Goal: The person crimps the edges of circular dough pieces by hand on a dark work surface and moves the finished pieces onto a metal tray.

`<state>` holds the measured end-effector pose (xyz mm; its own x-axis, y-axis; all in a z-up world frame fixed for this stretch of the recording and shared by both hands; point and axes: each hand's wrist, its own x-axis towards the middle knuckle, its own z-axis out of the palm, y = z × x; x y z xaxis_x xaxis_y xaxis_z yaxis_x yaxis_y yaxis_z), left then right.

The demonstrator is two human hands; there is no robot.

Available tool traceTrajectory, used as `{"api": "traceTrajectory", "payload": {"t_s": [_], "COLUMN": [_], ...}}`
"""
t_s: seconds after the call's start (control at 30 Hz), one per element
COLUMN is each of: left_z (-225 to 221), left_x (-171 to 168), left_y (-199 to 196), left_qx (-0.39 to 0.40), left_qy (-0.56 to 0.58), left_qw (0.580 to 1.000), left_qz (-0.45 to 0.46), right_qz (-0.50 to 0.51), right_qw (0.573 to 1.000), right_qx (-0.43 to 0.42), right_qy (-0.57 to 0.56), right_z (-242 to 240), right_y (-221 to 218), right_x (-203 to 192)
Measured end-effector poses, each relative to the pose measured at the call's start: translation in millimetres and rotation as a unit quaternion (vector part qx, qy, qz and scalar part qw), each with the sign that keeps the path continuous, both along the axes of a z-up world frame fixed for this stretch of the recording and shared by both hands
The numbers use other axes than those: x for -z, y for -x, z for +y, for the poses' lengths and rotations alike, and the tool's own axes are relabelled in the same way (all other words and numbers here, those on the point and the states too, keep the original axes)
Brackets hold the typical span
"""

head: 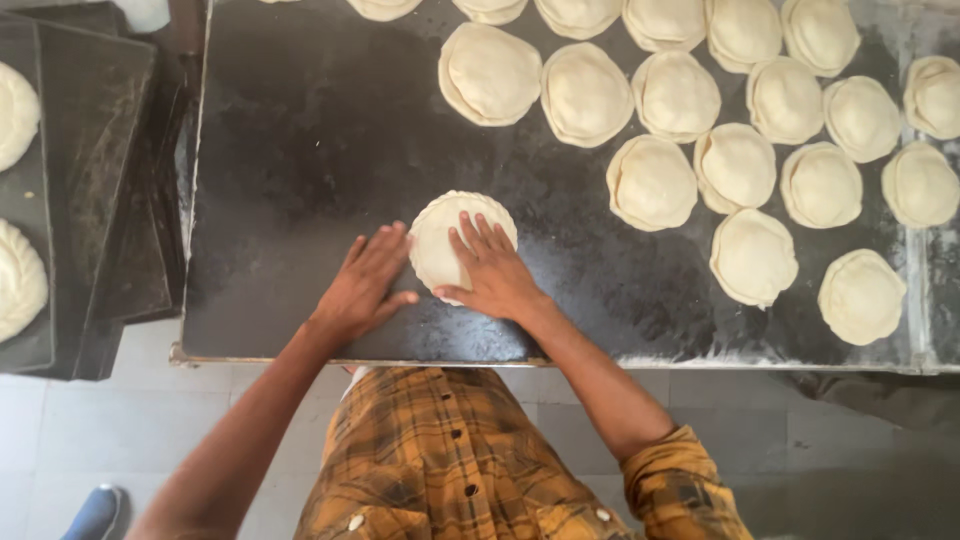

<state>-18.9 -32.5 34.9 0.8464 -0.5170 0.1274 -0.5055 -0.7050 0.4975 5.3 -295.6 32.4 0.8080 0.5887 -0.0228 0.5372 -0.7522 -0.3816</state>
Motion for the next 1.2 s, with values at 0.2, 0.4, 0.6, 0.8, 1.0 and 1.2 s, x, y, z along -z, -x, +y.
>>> {"api": "traceTrajectory", "payload": {"t_s": [0.2,0.4,0.6,0.8,1.0,1.2], "left_z": [-7,-41,-80,-77,-66,-60], "left_x": [20,21,36,55,40,-19], "left_y": [0,-66,-102,-124,-119,-117], "left_qx": [-0.194,-0.119,-0.109,-0.099,0.001,0.156], "left_qy": [0.171,0.164,0.096,0.094,0.193,0.083], "left_qw": [0.966,0.979,0.989,0.980,0.964,0.963], "left_qz": [0.031,0.022,0.031,0.146,0.180,0.202], "right_qz": [-0.064,-0.061,-0.013,0.208,0.204,0.171], "right_qw": [0.998,0.985,0.956,0.906,0.910,0.923], "right_qx": [-0.017,0.102,0.231,0.284,0.170,0.129], "right_qy": [-0.015,-0.125,-0.183,-0.236,-0.319,-0.321], "right_z": [43,-11,-43,-38,-35,-26], "right_y": [6,-31,-58,-90,-75,-29], "right_x": [-7,7,60,64,27,-37]}}
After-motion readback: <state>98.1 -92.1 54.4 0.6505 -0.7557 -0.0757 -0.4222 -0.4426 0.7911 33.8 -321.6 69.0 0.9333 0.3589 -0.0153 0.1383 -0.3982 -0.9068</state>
